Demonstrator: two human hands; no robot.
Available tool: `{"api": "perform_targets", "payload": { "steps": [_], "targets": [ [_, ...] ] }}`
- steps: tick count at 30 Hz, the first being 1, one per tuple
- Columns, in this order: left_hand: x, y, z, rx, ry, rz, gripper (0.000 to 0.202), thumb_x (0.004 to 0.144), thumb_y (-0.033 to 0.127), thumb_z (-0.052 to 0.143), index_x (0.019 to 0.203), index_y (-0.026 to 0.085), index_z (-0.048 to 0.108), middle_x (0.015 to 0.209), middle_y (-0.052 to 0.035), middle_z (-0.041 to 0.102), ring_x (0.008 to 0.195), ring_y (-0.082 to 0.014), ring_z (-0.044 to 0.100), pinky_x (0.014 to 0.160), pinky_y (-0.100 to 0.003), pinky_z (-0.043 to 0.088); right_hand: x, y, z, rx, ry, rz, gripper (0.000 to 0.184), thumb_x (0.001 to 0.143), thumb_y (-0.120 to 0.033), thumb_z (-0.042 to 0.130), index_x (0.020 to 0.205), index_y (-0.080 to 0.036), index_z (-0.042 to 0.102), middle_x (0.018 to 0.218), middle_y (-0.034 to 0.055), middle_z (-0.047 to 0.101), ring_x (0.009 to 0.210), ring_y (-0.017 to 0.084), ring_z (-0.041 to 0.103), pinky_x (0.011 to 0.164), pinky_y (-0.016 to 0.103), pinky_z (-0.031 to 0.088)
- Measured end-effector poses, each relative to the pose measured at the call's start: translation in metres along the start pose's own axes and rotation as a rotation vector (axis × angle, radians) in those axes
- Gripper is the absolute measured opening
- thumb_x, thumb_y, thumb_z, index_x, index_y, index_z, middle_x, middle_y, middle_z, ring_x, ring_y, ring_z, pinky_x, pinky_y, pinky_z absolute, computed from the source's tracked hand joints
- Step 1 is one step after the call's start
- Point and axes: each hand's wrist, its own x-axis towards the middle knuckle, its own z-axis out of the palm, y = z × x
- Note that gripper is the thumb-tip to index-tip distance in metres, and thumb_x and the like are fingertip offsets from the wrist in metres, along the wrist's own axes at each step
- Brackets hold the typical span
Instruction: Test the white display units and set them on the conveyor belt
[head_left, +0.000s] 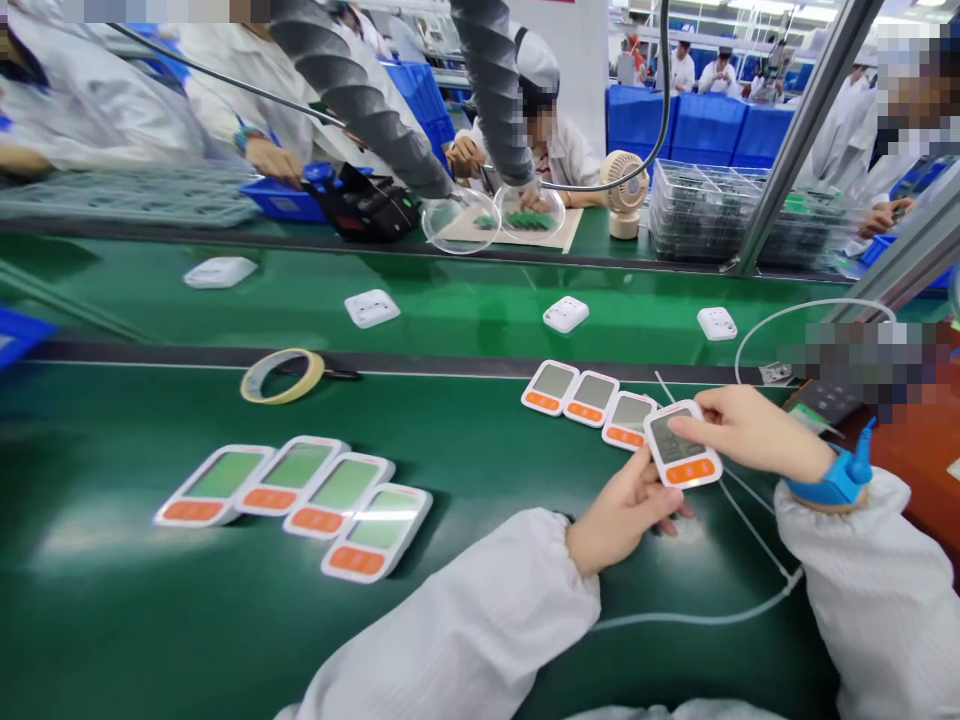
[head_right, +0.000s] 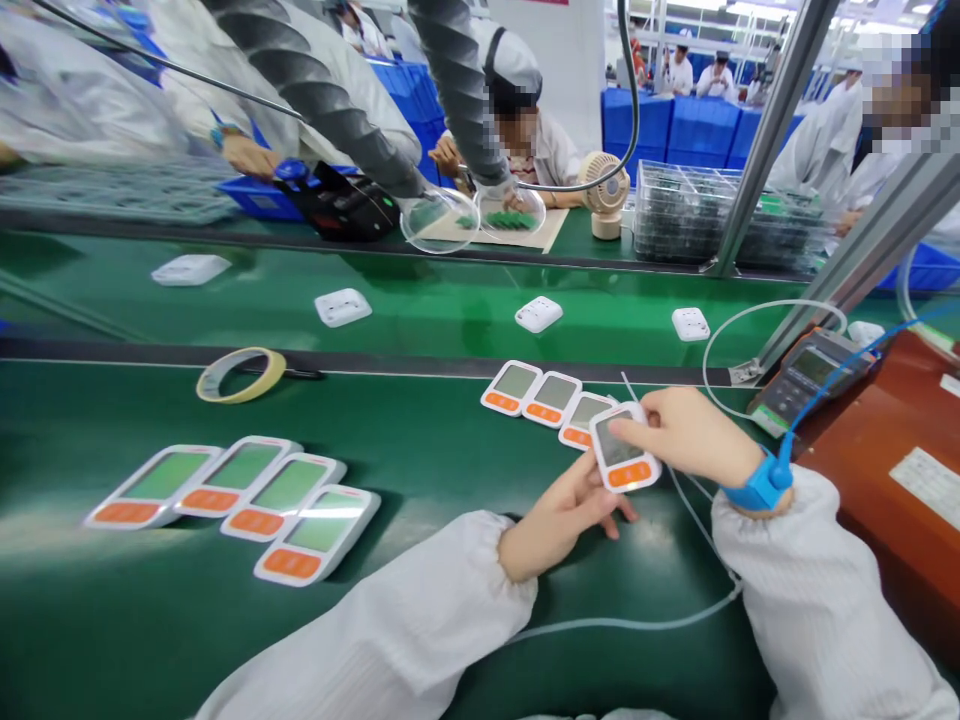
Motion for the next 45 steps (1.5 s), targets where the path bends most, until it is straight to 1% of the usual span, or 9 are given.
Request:
{"api": "perform_targets", "payload": {
  "steps": [8, 13, 18, 22, 27, 32, 35, 39, 45],
  "targets": [
    [0.006, 0.020, -0.019, -0.322, 0.044, -0.074, 0.041, 0.076, 0.046, 0.076, 0.093, 0.013, 0.059, 0.060, 0.0002, 0.059, 0.045, -0.0085, 0.051, 0.043, -0.019, 0.038, -0.005, -0.006, -0.013, 0.151, -0.391, -0.361, 0.029, 0.097, -0.038, 0.049, 0.095, -0.015, 0.067, 0.084, 0.0024, 0.065, 0.071, 0.014, 0.054, 0.065, 0.024, 0.040],
    [0.006, 0.021, -0.023, -0.217, -0.004, -0.105, 0.041, 0.075, 0.042, 0.077, 0.098, 0.015, 0.057, 0.067, -0.0012, 0.062, 0.051, -0.0093, 0.055, 0.046, -0.019, 0.040, -0.005, -0.011, -0.004, -0.192, -0.196, -0.264, 0.025, 0.095, -0.024, 0.048, 0.081, -0.018, 0.067, 0.077, 0.0031, 0.067, 0.069, 0.016, 0.059, 0.065, 0.026, 0.040],
    [0.011, 0.027, -0.027, 0.015, 0.043, -0.065, 0.057, 0.071, 0.032, 0.082, 0.118, 0.015, 0.054, 0.083, -0.0028, 0.066, 0.060, -0.0094, 0.058, 0.053, -0.021, 0.047, 0.003, -0.003, 0.012, -0.669, 0.040, 0.130, 0.026, 0.095, -0.019, 0.047, 0.084, -0.015, 0.070, 0.087, 0.0143, 0.070, 0.082, 0.027, 0.066, 0.069, 0.031, 0.044],
    [0.015, 0.048, -0.056, 0.138, 0.232, 0.081, 0.063, 0.071, 0.031, 0.079, 0.125, 0.016, 0.051, 0.082, -0.0020, 0.066, 0.059, -0.0093, 0.056, 0.054, -0.022, 0.047, 0.009, 0.008, 0.014, -0.654, 0.201, 0.233, 0.029, 0.097, -0.027, 0.049, 0.119, -0.014, 0.063, 0.108, 0.0164, 0.067, 0.091, 0.030, 0.067, 0.074, 0.035, 0.049],
    [0.016, 0.073, -0.121, 0.305, 0.655, 0.216, 0.086, 0.070, 0.027, 0.072, 0.146, 0.019, 0.032, 0.082, -0.0008, 0.067, 0.058, -0.0114, 0.057, 0.056, -0.024, 0.047, 0.007, 0.007, 0.024, -0.541, 0.144, 0.055, 0.040, 0.095, -0.032, 0.055, 0.131, -0.014, 0.056, 0.122, 0.0161, 0.062, 0.106, 0.029, 0.063, 0.092, 0.036, 0.050],
    [0.013, 0.074, -0.168, 0.813, 1.079, 0.160, 0.050, 0.091, 0.033, 0.042, 0.139, 0.020, 0.048, 0.111, -0.0088, 0.069, 0.084, -0.0195, 0.067, 0.074, -0.032, 0.054, 0.009, -0.017, 0.073, -0.421, 0.129, -0.147, 0.059, 0.088, -0.034, 0.067, 0.140, -0.014, 0.049, 0.137, 0.0161, 0.053, 0.122, 0.031, 0.052, 0.105, 0.043, 0.046],
    [0.012, 0.071, -0.178, 1.011, 1.132, 0.113, 0.041, 0.093, 0.030, 0.036, 0.117, 0.017, 0.066, 0.114, -0.0120, 0.068, 0.107, -0.0262, 0.063, 0.095, -0.039, 0.049, 0.024, -0.038, 0.107, -0.463, 0.197, -0.083, 0.079, 0.086, -0.045, 0.071, 0.150, -0.015, 0.036, 0.151, 0.0170, 0.038, 0.133, 0.037, 0.039, 0.095, 0.048, 0.053],
    [0.014, 0.068, -0.174, 1.145, 1.136, 0.057, 0.033, 0.088, 0.029, 0.046, 0.104, 0.014, 0.071, 0.117, -0.0190, 0.063, 0.121, -0.0351, 0.053, 0.105, -0.050, 0.039, 0.054, -0.053, 0.126, -0.583, 0.210, 0.010, 0.081, 0.090, -0.054, 0.062, 0.156, -0.021, 0.028, 0.158, 0.0155, 0.028, 0.129, 0.044, 0.039, 0.075, 0.046, 0.059],
    [0.021, 0.059, -0.152, 1.322, 1.111, 0.036, 0.052, 0.089, 0.040, 0.052, 0.136, 0.016, 0.053, 0.135, -0.0207, 0.053, 0.130, -0.0357, 0.045, 0.109, -0.055, 0.032, 0.085, -0.049, 0.115, -0.710, 0.206, -0.006, 0.061, 0.098, -0.047, 0.049, 0.150, -0.017, 0.038, 0.151, 0.0177, 0.040, 0.116, 0.041, 0.050, 0.077, 0.045, 0.056]
  ]
}}
